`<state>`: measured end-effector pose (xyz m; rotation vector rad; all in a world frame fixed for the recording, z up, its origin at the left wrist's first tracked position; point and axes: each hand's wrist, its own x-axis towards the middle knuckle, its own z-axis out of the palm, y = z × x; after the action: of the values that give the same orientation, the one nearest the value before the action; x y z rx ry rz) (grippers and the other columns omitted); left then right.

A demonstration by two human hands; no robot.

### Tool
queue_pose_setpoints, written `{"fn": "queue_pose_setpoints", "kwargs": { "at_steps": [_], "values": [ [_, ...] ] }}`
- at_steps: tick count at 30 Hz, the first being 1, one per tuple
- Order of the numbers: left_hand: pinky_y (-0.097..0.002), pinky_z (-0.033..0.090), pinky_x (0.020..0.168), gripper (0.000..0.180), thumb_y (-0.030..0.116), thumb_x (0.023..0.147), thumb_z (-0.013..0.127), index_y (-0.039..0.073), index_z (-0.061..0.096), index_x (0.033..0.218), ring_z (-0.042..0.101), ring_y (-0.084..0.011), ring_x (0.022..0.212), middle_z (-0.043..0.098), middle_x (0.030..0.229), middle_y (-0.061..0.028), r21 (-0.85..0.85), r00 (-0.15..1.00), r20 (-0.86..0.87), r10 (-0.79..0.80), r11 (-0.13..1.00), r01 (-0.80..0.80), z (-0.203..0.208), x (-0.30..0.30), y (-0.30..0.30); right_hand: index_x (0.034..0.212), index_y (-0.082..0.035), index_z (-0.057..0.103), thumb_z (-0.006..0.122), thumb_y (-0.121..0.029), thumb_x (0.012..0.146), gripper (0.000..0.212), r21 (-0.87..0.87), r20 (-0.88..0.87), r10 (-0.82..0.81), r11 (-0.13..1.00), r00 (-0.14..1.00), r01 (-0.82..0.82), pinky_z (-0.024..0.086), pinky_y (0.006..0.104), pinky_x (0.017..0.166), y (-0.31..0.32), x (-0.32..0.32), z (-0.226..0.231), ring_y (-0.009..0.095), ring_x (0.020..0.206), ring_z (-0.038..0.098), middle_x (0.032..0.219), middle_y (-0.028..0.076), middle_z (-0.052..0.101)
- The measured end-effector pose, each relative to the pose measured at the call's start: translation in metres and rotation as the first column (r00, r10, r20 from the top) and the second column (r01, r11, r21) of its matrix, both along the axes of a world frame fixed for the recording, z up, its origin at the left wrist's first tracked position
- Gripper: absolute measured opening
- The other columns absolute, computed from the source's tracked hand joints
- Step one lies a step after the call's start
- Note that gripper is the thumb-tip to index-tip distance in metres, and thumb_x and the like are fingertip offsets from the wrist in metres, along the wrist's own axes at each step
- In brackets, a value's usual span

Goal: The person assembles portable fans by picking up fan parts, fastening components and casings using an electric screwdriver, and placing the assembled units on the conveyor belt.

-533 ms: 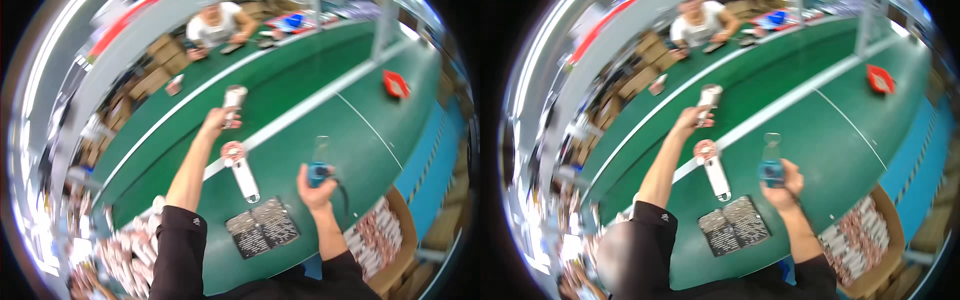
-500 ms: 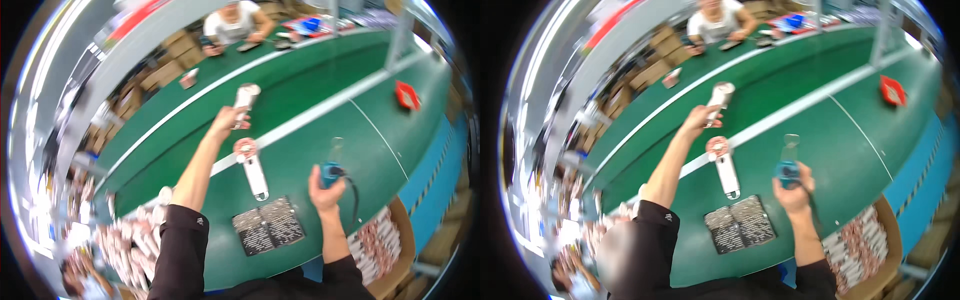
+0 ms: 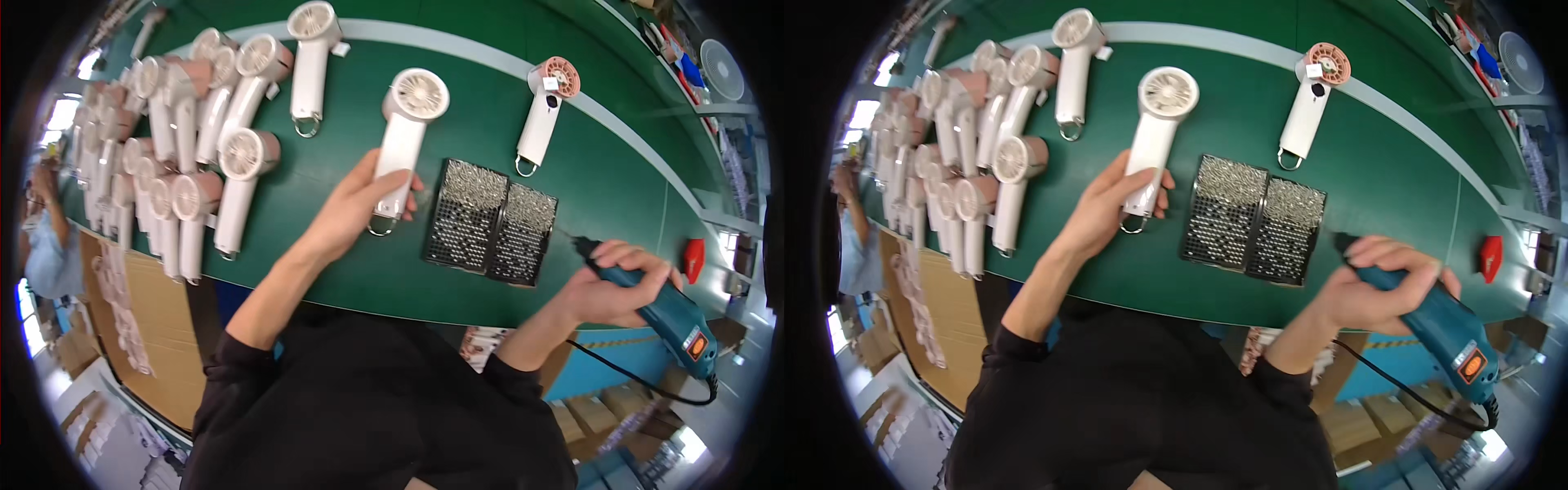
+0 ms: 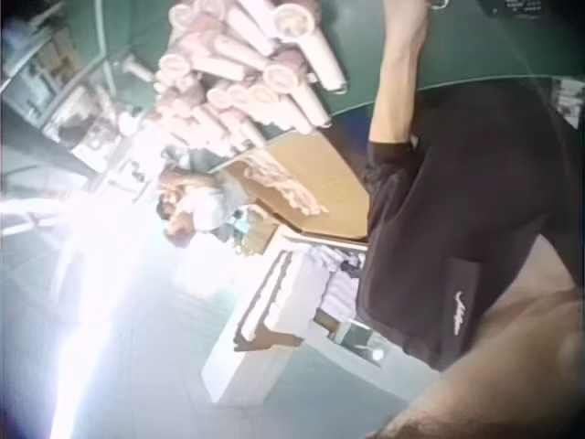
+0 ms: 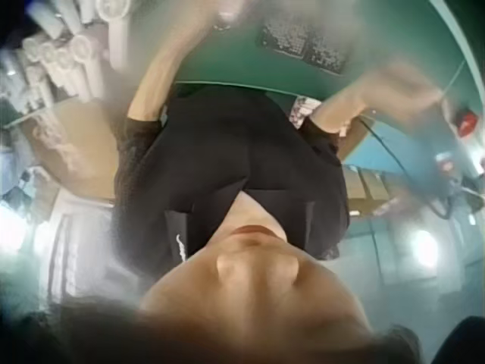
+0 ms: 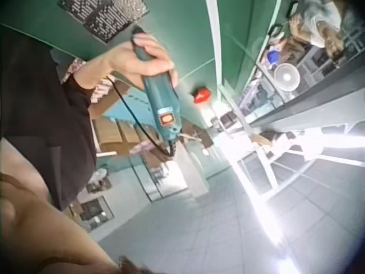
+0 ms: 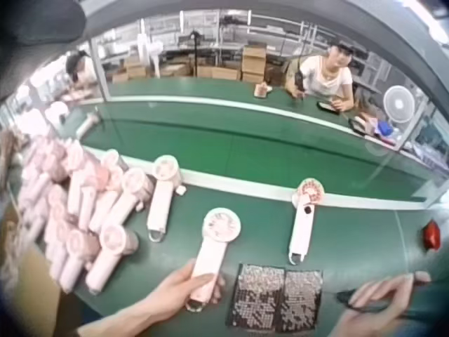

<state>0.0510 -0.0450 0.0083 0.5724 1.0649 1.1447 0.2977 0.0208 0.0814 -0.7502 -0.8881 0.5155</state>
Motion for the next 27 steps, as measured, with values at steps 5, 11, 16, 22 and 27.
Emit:
{"fn": "queue_pose_setpoints", "kwargs": {
  "at_steps": [5,11,16,22,27],
  "values": [
    [-0.0291,0.053,0.078,0.041,0.018,0.096,0.054,-0.002,0.035,0.126,0.065,-0.0178,0.092,0.063,0.11,-0.0116,-0.024,0.998,0.059,0.017,1.0,-0.015,-0.011,0.001,-0.007,0.11,-0.003,0.035,0.048,-0.007,0.088,0.026,-0.089,0.107,0.216,0.974,0.971,-0.207,0.041,0.0323,0.029,-0.022,-0.06,-0.014,0.018,0.032,0.041,0.06,0.01,0.045],
    [-0.0333,0.054,0.084,0.047,0.017,0.096,0.055,-0.002,0.028,0.131,0.064,-0.0268,0.103,0.059,0.117,-0.0192,0.018,0.986,0.16,-0.052,0.999,0.05,-0.016,0.0,-0.001,0.109,-0.002,0.035,0.051,-0.007,0.086,0.029,-0.156,0.114,0.33,0.938,0.937,-0.311,0.042,0.0334,0.028,-0.021,-0.078,-0.026,0.02,0.032,0.042,0.058,0.011,0.045],
    [-0.032,0.053,0.083,0.044,0.018,0.096,0.054,-0.002,0.031,0.128,0.065,-0.0252,0.101,0.06,0.116,-0.0176,0.038,0.99,0.137,-0.029,0.999,0.024,-0.018,0.004,-0.001,0.106,-0.004,0.036,0.055,-0.007,0.086,0.028,-0.189,0.122,0.378,0.916,0.918,-0.353,0.042,0.0327,0.029,-0.019,-0.085,-0.034,0.019,0.033,0.043,0.057,0.012,0.047],
    [-0.031,0.053,0.083,0.043,0.019,0.097,0.054,-0.001,0.032,0.127,0.065,-0.0233,0.1,0.061,0.115,-0.016,0.036,0.99,0.137,-0.028,0.999,0.023,-0.017,0.004,0.001,0.106,-0.004,0.036,0.057,-0.008,0.086,0.029,-0.192,0.13,0.404,0.906,0.905,-0.377,0.043,0.0326,0.03,-0.017,-0.085,-0.039,0.019,0.034,0.044,0.058,0.012,0.047],
    [-0.0308,0.053,0.083,0.042,0.018,0.097,0.054,-0.001,0.032,0.128,0.065,-0.0225,0.1,0.061,0.115,-0.0153,0.044,0.99,0.138,-0.022,0.999,0.016,-0.018,0.003,0.0,0.105,-0.003,0.037,0.057,-0.008,0.086,0.029,-0.199,0.209,0.387,0.916,0.898,-0.348,0.044,0.0333,0.03,-0.019,-0.09,-0.038,0.019,0.033,0.044,0.057,0.012,0.046]
  ]
}}
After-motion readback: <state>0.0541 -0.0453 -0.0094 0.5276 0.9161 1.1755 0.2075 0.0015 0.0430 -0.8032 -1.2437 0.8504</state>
